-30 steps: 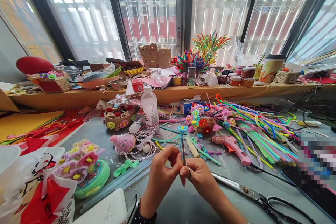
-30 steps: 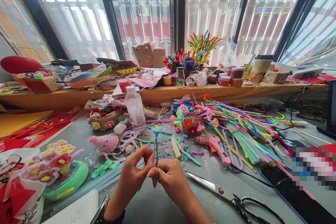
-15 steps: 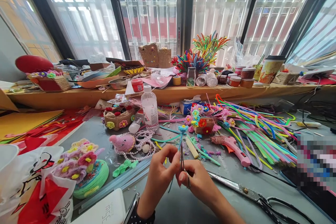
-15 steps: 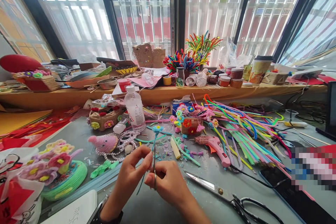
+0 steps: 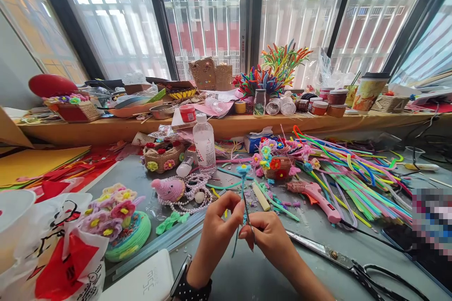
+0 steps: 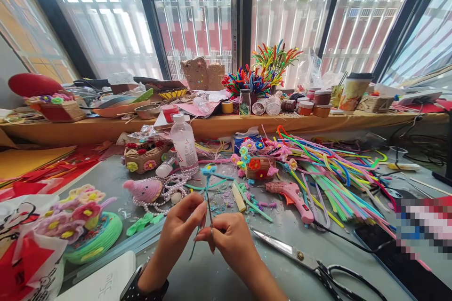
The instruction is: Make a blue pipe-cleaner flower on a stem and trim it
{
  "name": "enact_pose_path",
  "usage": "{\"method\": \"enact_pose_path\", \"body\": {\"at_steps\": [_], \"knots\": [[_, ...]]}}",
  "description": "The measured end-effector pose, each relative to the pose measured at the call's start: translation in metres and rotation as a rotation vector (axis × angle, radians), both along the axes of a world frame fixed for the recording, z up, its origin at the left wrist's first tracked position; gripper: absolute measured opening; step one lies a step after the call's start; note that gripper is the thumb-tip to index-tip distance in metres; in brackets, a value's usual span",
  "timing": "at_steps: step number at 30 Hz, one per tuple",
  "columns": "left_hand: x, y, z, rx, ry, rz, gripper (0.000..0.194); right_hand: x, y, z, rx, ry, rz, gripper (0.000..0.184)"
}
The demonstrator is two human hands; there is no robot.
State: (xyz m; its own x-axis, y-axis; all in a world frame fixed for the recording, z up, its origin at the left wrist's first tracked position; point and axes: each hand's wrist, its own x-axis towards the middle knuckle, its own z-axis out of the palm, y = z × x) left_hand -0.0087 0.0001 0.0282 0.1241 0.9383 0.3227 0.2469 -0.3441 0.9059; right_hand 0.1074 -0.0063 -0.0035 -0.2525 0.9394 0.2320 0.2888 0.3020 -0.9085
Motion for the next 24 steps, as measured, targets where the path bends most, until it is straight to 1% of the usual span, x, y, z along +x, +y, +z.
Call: {"method": "enact_pose_path", "body": {"at_steps": [3, 7, 9, 13, 16, 20, 24], "knots": [[-0.001, 0.0002, -0.0011, -0.02, -0.042, -0.003, 0.02, 0.0006, 0.0, -0.0005, -0.009, 0.01, 0.02, 0.063], [-0.0018, 0.0007, -0.0024, -0.022, -0.033, -0.021, 0.019, 0.0018, -0.0016, 0.0005, -0.02, 0.046, 0.142, 0.067], [-0.0015, 0.0009, -0.0022, -0.025, -0.011, -0.045, 0.019, 0.0023, -0.0025, 0.0019, -0.03, 0.05, 0.173, 0.068], [0.0001, 0.0008, -0.0007, -0.035, 0.038, -0.08, 0.019, 0.0033, -0.0018, 0.0025, -0.028, 0.036, 0.142, 0.068], [0.0003, 0.0008, 0.0, -0.033, 0.048, -0.079, 0.018, 0.0041, -0.0001, 0.0022, -0.006, 0.028, 0.101, 0.064], [-0.0007, 0.001, -0.0003, -0.033, 0.004, -0.054, 0.019, 0.0039, 0.0003, 0.003, 0.015, -0.002, 0.041, 0.061], [-0.0015, 0.0013, -0.0011, -0.028, -0.03, -0.038, 0.018, 0.0035, -0.0006, 0.0028, -0.002, 0.003, 0.046, 0.064]]}}
